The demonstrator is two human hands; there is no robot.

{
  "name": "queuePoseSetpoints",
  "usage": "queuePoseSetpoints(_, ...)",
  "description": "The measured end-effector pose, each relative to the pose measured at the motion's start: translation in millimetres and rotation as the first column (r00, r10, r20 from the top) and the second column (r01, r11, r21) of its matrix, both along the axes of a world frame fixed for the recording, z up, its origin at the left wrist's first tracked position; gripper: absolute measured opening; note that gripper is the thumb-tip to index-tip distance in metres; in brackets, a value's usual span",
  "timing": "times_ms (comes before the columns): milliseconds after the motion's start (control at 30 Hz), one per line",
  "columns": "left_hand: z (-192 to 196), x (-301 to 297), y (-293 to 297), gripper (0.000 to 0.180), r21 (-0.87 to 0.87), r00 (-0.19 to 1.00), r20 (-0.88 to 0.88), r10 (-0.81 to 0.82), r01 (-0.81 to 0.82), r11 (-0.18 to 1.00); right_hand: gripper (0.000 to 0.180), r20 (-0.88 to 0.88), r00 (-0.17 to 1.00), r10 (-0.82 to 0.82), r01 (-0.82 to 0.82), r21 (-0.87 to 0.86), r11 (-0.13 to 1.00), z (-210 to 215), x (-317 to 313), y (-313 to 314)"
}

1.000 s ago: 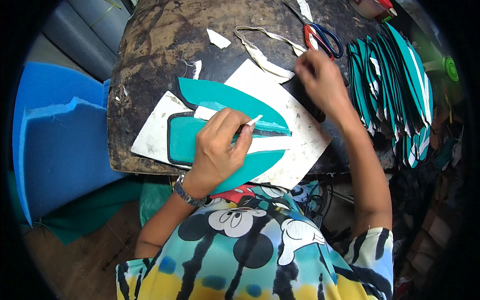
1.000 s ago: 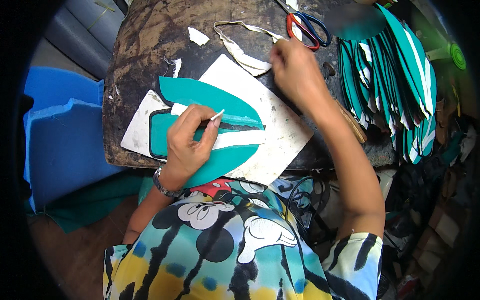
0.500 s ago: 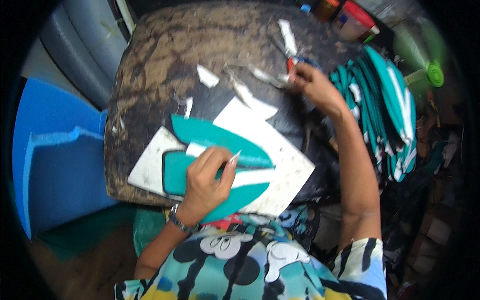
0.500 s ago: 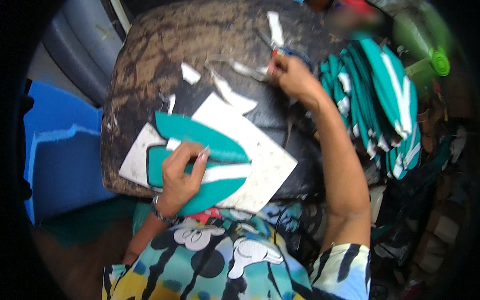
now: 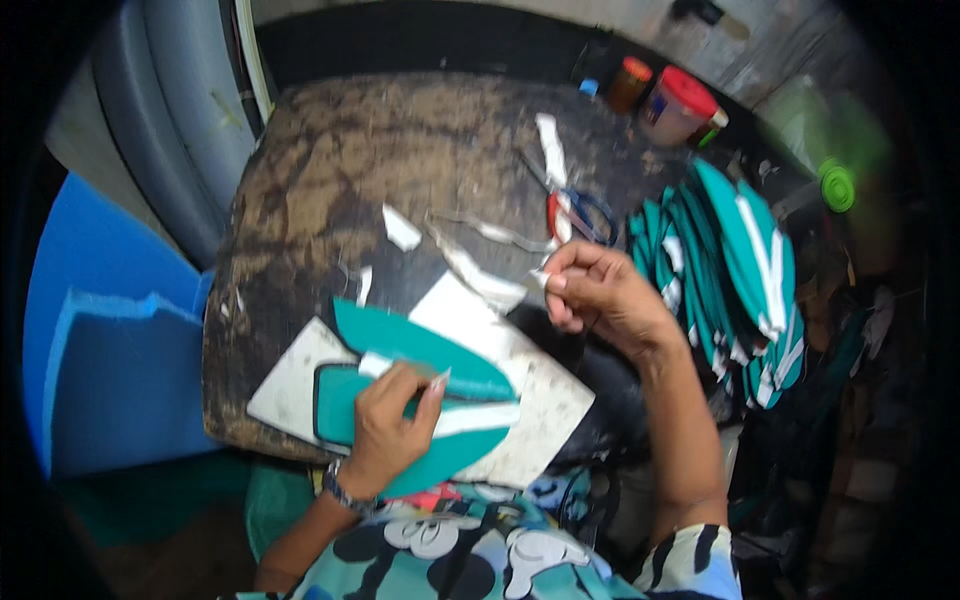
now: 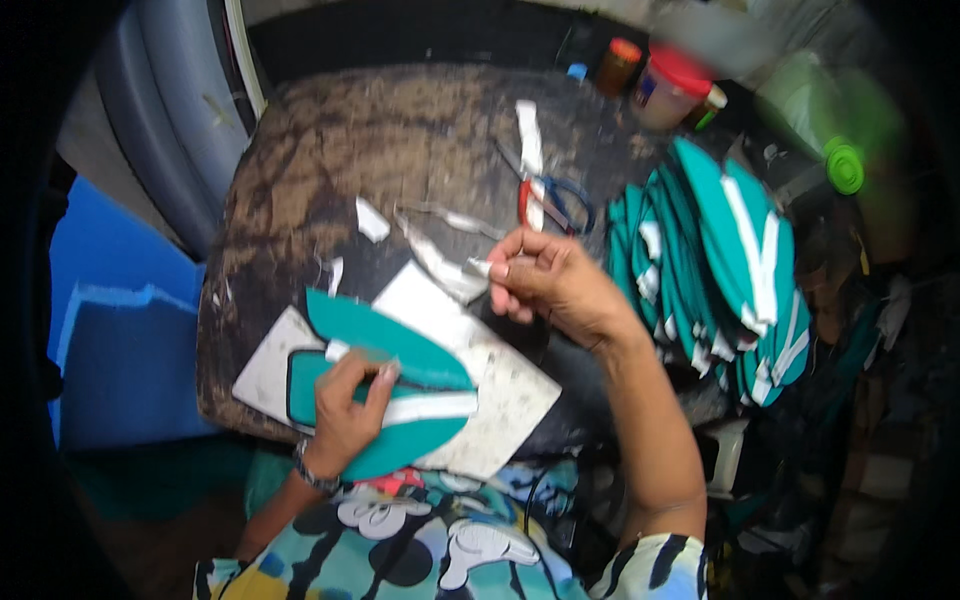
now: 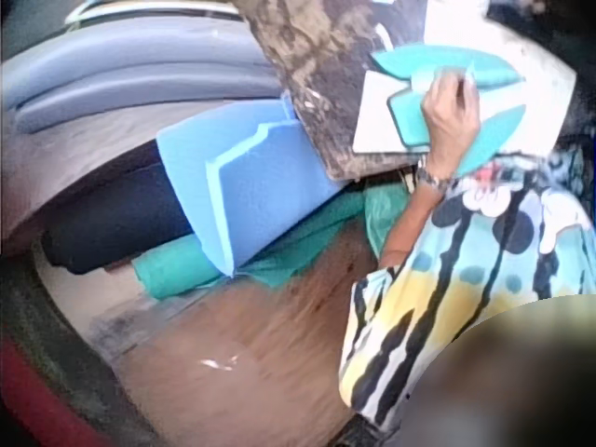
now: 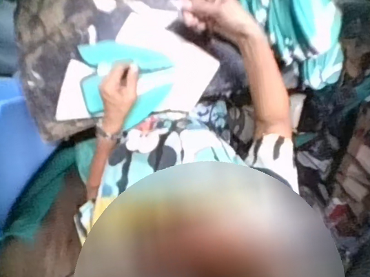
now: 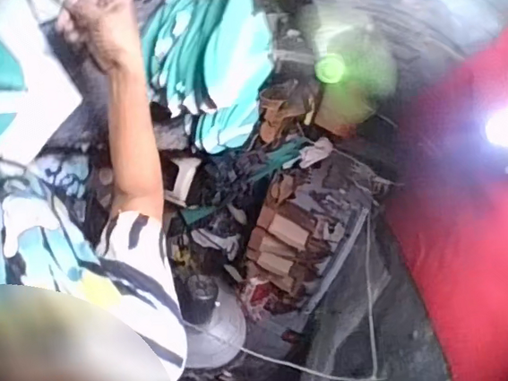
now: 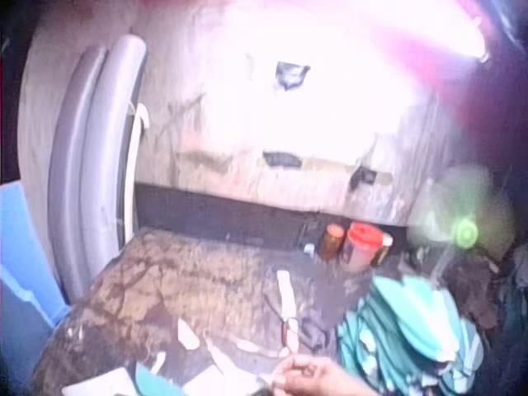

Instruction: The person assembles teal and white foam pieces by applying white strips and pressing them with a hammer. They trim excess material with scissors and stack the finished pieces on the table.

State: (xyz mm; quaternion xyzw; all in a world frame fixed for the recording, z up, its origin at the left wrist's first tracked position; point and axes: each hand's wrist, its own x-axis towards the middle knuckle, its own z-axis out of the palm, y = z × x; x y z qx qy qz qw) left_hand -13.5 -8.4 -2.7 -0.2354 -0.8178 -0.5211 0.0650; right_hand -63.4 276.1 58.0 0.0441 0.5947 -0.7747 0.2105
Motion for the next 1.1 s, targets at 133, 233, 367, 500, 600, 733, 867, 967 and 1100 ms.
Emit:
queuePoseSetpoints(133, -3, 7, -1, 0.003, 0.011, 0.997, 0.076, 0.007, -0.008, 1.000, 0.010, -0.214, 0.970, 0.118, -0.050, 0.299, 0.953, -1, 32, -17)
queuePoseSetpoints(233, -4, 5, -1, 0.003, 0.062, 0.992, 0.128, 0.009, -0.017, 0.998, 0.009, -0.285, 0.935, 0.212, -0.040, 0.507, 0.861, -9, 55, -29)
queuePoseSetpoints(367, 0, 3, -1, 0.004, 0.041, 0.992, 0.126, -0.006, 0.001, 0.999, 0.008, -0.475, 0.828, 0.297, 0.082, 0.627, 0.774, -21, 70, -33)
queuePoseSetpoints(500, -2, 1, 2, 0.003, 0.079, 0.999, 0.051, 0.003, -0.007, 0.997, 0.010, -0.214, 0.957, 0.195, -0.043, 0.559, 0.828, -24, 74, -27)
queuePoseSetpoints(600, -4, 1, 3, 0.003, 0.088, 1.000, 0.027, 0.003, -0.005, 0.996, 0.010, -0.216, 0.937, 0.275, -0.125, 0.528, 0.840, -25, 72, -28)
queuePoseSetpoints(733, -3, 2, 2, 0.003, 0.063, 0.998, 0.060, 0.000, -0.004, 0.998, 0.009, -0.291, 0.860, 0.419, -0.169, 0.612, 0.773, -28, 68, -36)
queuePoseSetpoints(867, -1, 3, 0, 0.004, 0.045, 0.993, 0.114, -0.011, 0.006, 0.999, 0.009, -0.215, 0.909, 0.357, -0.130, 0.668, 0.733, -29, 71, -44)
queuePoseSetpoints(967, -3, 2, 2, 0.004, 0.056, 0.998, 0.063, -0.001, -0.002, 0.998, 0.008, -0.205, 0.914, 0.350, -0.118, 0.691, 0.713, -30, 72, -46)
queuePoseSetpoints(1100, -4, 1, 3, 0.005, 0.063, 1.000, 0.030, 0.001, -0.003, 0.998, 0.009, -0.289, 0.874, 0.391, -0.053, 0.743, 0.667, -33, 71, -47)
